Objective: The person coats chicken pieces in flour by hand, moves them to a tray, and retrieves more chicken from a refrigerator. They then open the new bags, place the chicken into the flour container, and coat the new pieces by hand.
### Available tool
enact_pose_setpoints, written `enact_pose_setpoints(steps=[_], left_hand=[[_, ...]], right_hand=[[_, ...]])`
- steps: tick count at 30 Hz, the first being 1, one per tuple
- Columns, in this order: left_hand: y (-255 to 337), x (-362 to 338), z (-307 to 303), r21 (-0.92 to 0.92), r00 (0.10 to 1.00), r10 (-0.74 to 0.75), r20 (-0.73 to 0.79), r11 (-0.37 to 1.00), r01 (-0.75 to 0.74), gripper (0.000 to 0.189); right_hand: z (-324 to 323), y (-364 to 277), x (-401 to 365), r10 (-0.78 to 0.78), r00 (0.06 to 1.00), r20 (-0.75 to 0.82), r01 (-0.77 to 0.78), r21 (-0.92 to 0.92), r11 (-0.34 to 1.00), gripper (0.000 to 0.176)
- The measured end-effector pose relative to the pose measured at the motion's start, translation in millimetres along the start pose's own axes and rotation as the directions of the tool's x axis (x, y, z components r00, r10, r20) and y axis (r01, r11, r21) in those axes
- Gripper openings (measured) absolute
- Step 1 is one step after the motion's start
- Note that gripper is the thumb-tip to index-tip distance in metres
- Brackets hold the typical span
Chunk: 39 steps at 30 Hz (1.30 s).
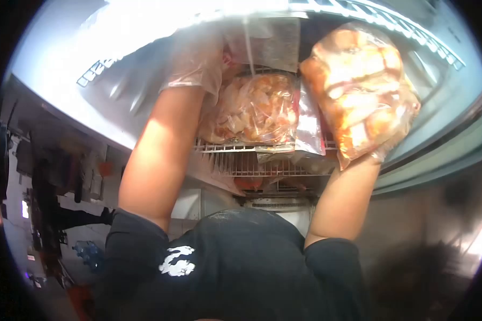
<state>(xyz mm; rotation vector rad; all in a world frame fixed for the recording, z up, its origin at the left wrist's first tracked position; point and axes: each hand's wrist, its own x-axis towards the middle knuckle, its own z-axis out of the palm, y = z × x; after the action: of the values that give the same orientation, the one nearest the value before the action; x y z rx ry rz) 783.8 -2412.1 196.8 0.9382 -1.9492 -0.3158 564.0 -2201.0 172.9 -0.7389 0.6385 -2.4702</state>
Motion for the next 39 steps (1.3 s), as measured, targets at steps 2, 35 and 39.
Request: enact_pose_setpoints(steps=[2,35,39], left_hand=[[-7,17,16,0.031,0.998,-0.055,-0.007,0.998,0.055,0.066],[70,-52,-14,-0.861,0.891,-0.445,0.094,0.413,0.297,0.021],[8,-1,13,-0.423,0.924,-0.367,-0.106,0.858,0.292,0.037]], right_hand=[[-3,0,0,0.005,1.000,-0.021,-0.004,0.030,1.000,0.020],[-40,20,28,-0.294,0.953,-0.080,0.301,0.103,0.948,0.014],[22,10,-10,-0.081,0.996,-0.029,0.086,0.401,0.912,0.008]])
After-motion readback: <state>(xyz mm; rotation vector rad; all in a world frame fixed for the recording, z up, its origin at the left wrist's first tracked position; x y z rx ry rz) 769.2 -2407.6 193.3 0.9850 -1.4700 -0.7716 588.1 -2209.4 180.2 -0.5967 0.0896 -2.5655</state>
